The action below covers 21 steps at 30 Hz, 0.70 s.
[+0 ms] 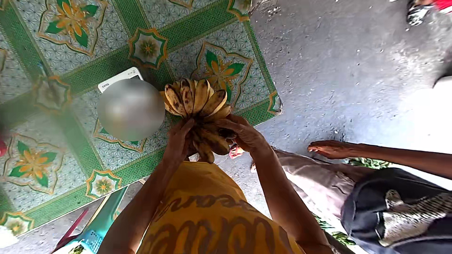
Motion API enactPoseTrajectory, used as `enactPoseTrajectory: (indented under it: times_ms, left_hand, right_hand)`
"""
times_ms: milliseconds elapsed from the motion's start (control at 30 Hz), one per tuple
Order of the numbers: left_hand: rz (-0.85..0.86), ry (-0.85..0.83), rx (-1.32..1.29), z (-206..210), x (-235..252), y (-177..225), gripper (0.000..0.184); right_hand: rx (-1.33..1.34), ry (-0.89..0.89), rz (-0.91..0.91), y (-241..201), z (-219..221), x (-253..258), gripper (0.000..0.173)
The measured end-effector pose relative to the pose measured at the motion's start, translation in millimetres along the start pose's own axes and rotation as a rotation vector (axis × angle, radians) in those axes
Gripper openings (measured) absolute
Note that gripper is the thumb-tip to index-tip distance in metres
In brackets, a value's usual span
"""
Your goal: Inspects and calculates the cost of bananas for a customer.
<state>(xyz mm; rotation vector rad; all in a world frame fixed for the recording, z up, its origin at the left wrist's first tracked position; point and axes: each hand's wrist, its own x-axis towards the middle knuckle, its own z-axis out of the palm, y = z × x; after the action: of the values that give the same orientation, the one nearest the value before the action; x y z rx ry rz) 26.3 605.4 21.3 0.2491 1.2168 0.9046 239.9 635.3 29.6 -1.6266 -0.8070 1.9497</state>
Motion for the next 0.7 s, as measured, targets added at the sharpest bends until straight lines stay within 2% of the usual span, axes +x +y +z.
enactPoseTrajectory:
  times_ms: [133,200,433,533,700]
  left_hand:
    - [-0.012,-0.081,0.069,-9.2,6.9,1.7,0.020]
    - [0.000,-0.104,0.074,-12.6,8.6,-0.2,0.019]
    - [0.041,-0.195,0.090,-27.6,7.9,-2.5,0.018]
    - [0.046,-0.194,0.089,-31.4,5.1,-2.9,0.022]
    - [0.033,-0.173,0.001,-22.9,-1.4,5.0,0.033]
  right_hand:
    - [-0.259,0.014,0.059,-2.7,-1.5,-6.8,0.023]
    - [-0.323,-0.026,0.022,-1.3,-2.6,-8.7,0.021]
    - [-0.563,-0.190,-0.121,2.1,18.2,-2.2,0.043]
    - [-0.528,-0.156,-0.173,8.5,33.7,-2.5,0.044]
    - [-0.144,-0.231,0.099,-4.6,47.6,-6.9,0.035]
